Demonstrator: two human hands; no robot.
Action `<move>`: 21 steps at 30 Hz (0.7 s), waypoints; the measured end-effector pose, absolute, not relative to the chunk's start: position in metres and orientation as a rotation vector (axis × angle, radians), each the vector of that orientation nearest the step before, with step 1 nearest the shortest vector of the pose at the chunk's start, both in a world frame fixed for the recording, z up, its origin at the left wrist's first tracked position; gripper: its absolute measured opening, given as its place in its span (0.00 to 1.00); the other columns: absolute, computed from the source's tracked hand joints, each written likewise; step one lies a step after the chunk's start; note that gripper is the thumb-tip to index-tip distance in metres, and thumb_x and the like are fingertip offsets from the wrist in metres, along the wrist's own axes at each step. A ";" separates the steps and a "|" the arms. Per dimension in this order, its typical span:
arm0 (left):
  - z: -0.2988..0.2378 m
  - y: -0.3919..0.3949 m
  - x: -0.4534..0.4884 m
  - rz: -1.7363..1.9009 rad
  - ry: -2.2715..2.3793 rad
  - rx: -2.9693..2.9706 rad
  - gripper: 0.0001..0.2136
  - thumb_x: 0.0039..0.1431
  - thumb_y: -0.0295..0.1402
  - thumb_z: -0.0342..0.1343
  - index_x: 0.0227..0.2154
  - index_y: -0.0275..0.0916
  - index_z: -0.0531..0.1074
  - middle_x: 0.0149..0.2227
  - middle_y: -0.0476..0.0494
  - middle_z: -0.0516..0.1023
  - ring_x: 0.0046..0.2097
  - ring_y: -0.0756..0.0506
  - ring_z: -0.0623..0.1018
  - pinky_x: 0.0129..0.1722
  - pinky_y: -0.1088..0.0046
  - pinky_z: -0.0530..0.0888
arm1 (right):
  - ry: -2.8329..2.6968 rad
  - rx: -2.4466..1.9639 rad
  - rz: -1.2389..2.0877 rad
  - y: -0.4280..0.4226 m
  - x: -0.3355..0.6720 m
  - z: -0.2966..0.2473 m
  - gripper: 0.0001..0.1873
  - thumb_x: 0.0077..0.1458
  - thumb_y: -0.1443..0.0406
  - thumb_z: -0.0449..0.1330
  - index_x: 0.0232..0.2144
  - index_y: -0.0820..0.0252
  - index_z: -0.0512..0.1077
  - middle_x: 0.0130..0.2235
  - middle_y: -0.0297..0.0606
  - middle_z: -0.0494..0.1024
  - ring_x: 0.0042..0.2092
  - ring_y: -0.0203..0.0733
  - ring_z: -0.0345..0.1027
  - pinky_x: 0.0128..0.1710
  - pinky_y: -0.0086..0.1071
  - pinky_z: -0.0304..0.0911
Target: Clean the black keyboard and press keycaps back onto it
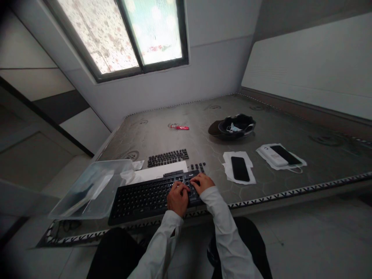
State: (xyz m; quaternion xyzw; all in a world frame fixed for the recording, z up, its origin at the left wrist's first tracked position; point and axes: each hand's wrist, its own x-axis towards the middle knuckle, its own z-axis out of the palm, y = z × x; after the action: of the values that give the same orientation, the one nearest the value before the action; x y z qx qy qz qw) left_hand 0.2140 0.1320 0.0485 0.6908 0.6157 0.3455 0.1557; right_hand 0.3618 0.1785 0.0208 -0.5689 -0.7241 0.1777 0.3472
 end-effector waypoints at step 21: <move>0.046 0.132 0.212 1.033 1.728 2.012 0.10 0.54 0.22 0.49 0.24 0.42 0.72 0.35 0.50 0.70 0.35 0.52 0.72 0.38 0.77 0.66 | -1.970 -1.330 0.479 0.182 0.374 0.014 0.10 0.52 0.60 0.59 0.36 0.53 0.78 0.33 0.37 0.76 0.34 0.38 0.70 0.35 0.30 0.66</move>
State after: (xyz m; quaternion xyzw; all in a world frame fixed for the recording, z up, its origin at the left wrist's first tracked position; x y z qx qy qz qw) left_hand 0.2124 0.1321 0.0455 0.6991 0.6007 0.3589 0.1472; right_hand 0.3739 0.1820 0.0143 -0.5137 -0.7609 0.1848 0.3507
